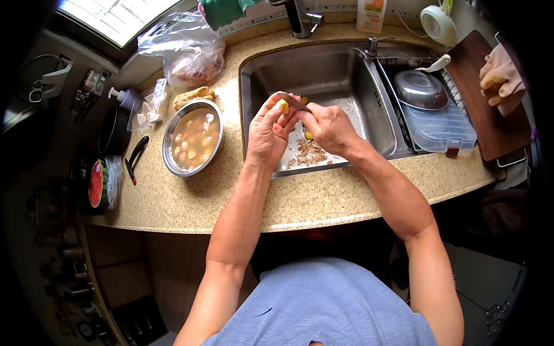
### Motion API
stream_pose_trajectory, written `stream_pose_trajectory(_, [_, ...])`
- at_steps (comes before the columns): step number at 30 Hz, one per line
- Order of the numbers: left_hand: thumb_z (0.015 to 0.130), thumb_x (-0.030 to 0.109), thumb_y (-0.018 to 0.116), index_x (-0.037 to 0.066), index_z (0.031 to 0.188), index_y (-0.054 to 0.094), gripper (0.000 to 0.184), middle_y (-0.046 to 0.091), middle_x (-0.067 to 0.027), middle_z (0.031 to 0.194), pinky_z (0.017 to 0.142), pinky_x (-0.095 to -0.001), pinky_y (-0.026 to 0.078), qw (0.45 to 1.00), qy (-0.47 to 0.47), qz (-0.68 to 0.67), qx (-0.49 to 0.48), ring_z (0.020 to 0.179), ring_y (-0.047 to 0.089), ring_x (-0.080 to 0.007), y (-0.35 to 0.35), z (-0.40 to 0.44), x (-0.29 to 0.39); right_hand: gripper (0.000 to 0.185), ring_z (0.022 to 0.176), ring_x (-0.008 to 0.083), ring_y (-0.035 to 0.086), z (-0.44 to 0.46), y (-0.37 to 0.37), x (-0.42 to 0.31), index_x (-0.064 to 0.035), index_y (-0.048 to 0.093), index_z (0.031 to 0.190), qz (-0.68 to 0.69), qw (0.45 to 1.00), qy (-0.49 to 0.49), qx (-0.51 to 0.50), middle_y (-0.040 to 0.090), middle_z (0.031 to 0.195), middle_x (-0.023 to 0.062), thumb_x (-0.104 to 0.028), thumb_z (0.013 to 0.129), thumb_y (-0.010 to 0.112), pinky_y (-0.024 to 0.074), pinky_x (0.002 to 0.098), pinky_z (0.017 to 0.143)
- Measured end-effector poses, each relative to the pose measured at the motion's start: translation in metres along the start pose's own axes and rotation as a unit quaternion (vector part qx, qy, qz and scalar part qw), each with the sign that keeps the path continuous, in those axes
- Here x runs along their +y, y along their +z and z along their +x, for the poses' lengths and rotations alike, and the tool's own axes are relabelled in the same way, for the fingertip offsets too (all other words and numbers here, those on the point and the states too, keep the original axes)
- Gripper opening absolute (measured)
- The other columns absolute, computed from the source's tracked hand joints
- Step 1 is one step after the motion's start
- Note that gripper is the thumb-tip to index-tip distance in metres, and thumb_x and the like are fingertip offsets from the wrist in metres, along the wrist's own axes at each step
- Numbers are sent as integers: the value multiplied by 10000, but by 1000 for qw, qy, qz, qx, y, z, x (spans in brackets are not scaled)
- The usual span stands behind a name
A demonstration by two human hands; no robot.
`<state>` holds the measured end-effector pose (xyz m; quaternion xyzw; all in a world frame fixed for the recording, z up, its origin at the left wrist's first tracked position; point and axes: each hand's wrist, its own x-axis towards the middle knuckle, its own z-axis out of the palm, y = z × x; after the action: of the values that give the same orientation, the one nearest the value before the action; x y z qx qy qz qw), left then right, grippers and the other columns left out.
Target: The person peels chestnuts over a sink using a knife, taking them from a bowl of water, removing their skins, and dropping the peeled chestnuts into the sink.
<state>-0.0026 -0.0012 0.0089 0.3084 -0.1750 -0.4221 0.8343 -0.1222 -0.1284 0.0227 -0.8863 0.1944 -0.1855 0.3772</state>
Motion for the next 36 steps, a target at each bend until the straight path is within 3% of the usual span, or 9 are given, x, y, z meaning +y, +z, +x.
stream_pose_trajectory(8, [981, 102, 630, 23, 1193, 625, 227, 697, -163, 1129, 995, -444, 560, 990, -26, 83, 111, 1111, 674, -310, -5, -1, -1, 288, 806, 447, 678, 13, -5, 24, -20, 620, 969, -64, 995, 59, 43, 688, 820, 267, -287, 978, 512, 522, 532, 734])
stream_pose_trajectory(13, [964, 47, 632, -67, 1435, 362, 555, 602, -199, 1246, 919, -376, 578, 963, -61, 148, 216, 1068, 658, -270, -34, 11, -14, 251, 851, 452, 665, 10, -4, 35, -41, 609, 1058, -43, 997, 59, 10, 687, 871, 266, -249, 974, 497, 507, 544, 757])
stream_pose_trajectory(14, [955, 20, 624, -76, 1493, 240, 668, 571, -213, 1274, 895, -358, 569, 977, -53, 130, 158, 1073, 634, -261, -46, 14, -15, 246, 867, 453, 659, 8, -5, 34, -67, 613, 1080, -47, 997, 55, -2, 688, 877, 256, -255, 979, 491, 502, 545, 761])
stream_pose_trajectory(19, [956, 109, 651, -33, 1432, 422, 547, 568, -163, 1275, 968, -381, 535, 956, -56, 242, 153, 1122, 619, -259, -27, 3, -8, 241, 897, 467, 645, 10, -3, 23, -88, 635, 1055, -96, 993, 52, -33, 689, 900, 245, -262, 974, 490, 492, 551, 778])
stream_pose_trajectory(22, [964, 149, 665, -35, 1352, 508, 457, 595, -128, 1217, 922, -337, 562, 952, 7, 289, 104, 1070, 648, -220, -4, -8, 8, 248, 888, 475, 654, 9, 4, 28, 9, 637, 960, -128, 989, 49, -61, 682, 901, 287, -190, 888, 507, 498, 551, 824])
stream_pose_trajectory(27, [957, 136, 671, -19, 1232, 624, 319, 694, -114, 1078, 780, -291, 598, 919, 99, 376, 67, 882, 712, -181, 29, -24, 77, 213, 893, 393, 687, 7, 3, 27, -60, 679, 978, -111, 989, 48, -83, 710, 891, 215, -83, 842, 517, 520, 483, 812])
stream_pose_trajectory(33, [910, 147, 718, 76, 1062, 762, 173, 753, -43, 881, 680, -248, 551, 667, 16, 725, 169, 783, 687, -84, 7, -43, 178, 187, 851, 382, 688, 9, -1, 24, -43, 698, 926, -67, 996, 25, -57, 705, 852, 207, -74, 839, 536, 524, 470, 792])
stream_pose_trajectory(34, [910, 147, 718, 76, 1062, 762, 173, 753, -43, 881, 680, -248, 551, 664, 14, 728, 169, 783, 687, -84, 5, -46, 187, 187, 851, 382, 688, 8, 1, 24, -43, 698, 926, -63, 996, 25, -57, 705, 852, 207, -74, 839, 536, 524, 470, 792])
stream_pose_trajectory(36, [868, 130, 734, 106, 1004, 790, 149, 771, -73, 983, 800, -314, 581, 551, -44, 823, 133, 840, 725, -177, -4, -51, 195, 153, 817, 383, 685, 6, 2, 25, -37, 694, 925, -38, 998, 19, -41, 697, 820, 202, -141, 859, 604, 525, 459, 767])
